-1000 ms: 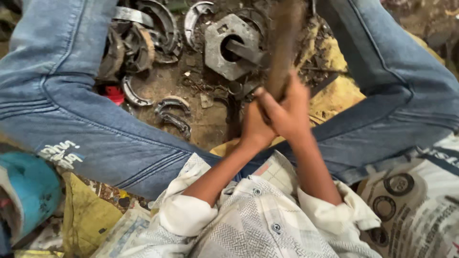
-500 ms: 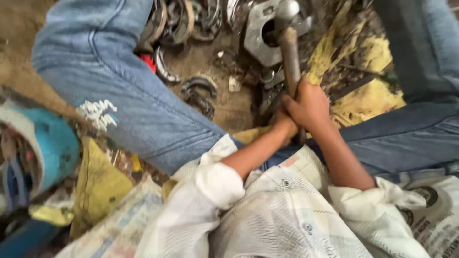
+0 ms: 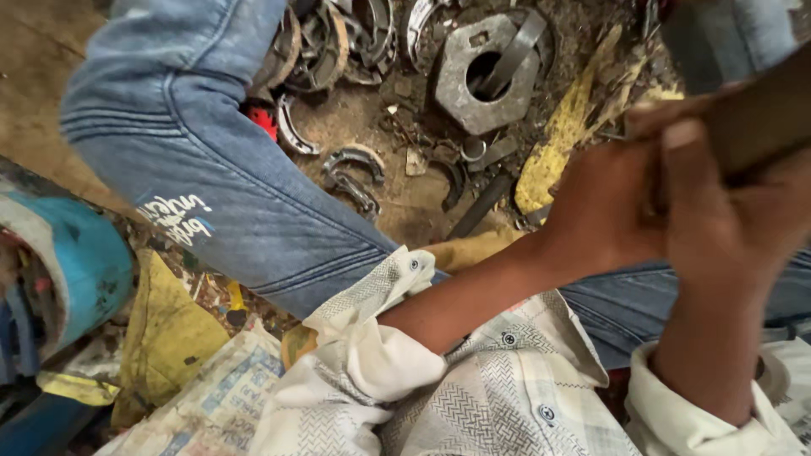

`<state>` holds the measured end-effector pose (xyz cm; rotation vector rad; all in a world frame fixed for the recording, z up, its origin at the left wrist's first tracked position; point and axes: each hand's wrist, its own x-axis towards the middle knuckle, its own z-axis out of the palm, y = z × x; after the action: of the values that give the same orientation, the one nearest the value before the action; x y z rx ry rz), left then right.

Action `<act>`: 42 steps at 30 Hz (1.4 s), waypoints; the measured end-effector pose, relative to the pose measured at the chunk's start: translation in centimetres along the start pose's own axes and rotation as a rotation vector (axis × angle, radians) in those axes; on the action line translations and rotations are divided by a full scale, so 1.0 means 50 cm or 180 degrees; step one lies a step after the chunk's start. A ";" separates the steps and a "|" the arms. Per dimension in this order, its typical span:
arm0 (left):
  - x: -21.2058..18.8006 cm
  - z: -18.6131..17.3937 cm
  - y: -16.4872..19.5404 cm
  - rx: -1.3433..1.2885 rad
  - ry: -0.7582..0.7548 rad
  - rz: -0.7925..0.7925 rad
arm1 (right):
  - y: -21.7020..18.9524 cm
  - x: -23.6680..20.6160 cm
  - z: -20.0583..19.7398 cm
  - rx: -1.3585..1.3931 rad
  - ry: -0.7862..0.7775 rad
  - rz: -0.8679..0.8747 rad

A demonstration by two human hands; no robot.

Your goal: The person sits on the ground among piles of scrap brake shoe assemblies, holds a hexagonal metal plate as an anvil, and repeatedly hammers curved brake shoe segments with a hammer to knock components loose, setting pieces aside and picking up the next shoe.

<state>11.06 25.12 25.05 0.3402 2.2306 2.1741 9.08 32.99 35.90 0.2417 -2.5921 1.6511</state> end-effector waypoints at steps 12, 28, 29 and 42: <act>-0.155 0.000 -0.158 -0.0619 0.0484 -0.1985 | 0.269 -0.110 0.144 -0.1465 -0.0544 0.1355; 0.059 -0.027 0.001 -0.0189 0.0308 0.0295 | 0.081 0.040 0.059 -0.1019 0.0666 0.0152; 0.007 -0.045 -0.039 -0.0270 0.0480 -0.0313 | 0.127 0.006 0.120 -0.1668 0.0001 0.0376; 0.062 0.030 0.050 -0.0219 -0.0018 0.0273 | -0.010 0.021 0.009 -0.0334 0.0166 0.0115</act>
<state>8.64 27.13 27.94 0.4480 2.1710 2.2820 8.16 32.28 36.31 0.1451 -2.6493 1.5048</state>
